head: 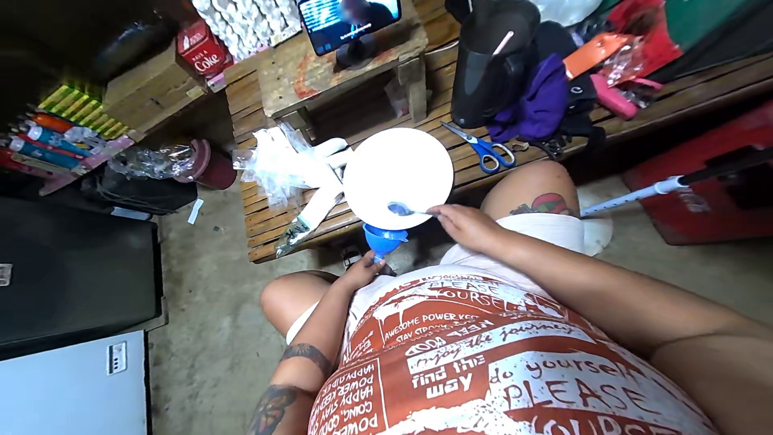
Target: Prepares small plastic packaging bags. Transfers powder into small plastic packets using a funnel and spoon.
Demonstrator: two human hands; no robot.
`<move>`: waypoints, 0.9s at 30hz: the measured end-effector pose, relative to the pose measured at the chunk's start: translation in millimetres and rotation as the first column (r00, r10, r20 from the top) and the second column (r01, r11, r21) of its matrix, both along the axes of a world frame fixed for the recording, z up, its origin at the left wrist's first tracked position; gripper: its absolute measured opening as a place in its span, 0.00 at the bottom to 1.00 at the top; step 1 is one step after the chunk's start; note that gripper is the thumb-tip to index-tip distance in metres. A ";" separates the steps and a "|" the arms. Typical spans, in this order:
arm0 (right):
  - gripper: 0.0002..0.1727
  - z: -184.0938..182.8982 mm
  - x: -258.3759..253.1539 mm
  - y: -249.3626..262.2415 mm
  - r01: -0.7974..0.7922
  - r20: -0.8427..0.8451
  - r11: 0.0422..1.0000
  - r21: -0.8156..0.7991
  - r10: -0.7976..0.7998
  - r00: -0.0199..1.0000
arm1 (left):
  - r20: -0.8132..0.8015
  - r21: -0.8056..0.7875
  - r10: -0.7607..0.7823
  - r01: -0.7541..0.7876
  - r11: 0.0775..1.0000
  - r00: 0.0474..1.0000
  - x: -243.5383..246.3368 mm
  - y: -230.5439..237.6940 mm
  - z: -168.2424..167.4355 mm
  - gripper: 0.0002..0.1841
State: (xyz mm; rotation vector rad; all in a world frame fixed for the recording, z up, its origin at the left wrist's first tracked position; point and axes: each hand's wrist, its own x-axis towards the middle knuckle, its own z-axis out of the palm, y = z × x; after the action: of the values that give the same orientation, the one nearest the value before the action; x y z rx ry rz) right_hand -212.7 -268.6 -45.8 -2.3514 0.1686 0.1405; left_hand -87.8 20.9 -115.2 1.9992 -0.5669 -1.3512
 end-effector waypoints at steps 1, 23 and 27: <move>0.21 6.2 4.3 -9.4 0.040 -0.031 0.999 -0.036 -0.041 0.999 | 0.000 0.002 0.003 -0.003 1.000 1.000 0.0 0.0 0.6 0.24; 0.13 86.7 81.5 -36.1 -0.142 -0.280 0.822 -0.552 -0.022 0.960 | 0.028 0.039 0.004 -0.005 0.999 1.000 0.1 -0.9 1.1 0.24; 0.12 90.6 85.8 -31.5 -0.177 -0.315 0.828 -0.532 0.001 0.949 | 0.037 0.042 0.012 -0.014 0.999 0.999 -0.2 -1.6 4.4 0.24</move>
State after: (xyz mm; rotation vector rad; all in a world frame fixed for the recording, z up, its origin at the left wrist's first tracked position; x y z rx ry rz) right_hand -126.9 -300.1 44.7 -2.9132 0.2770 0.5717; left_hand -88.0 19.3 -110.7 2.0619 -0.5453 -1.3314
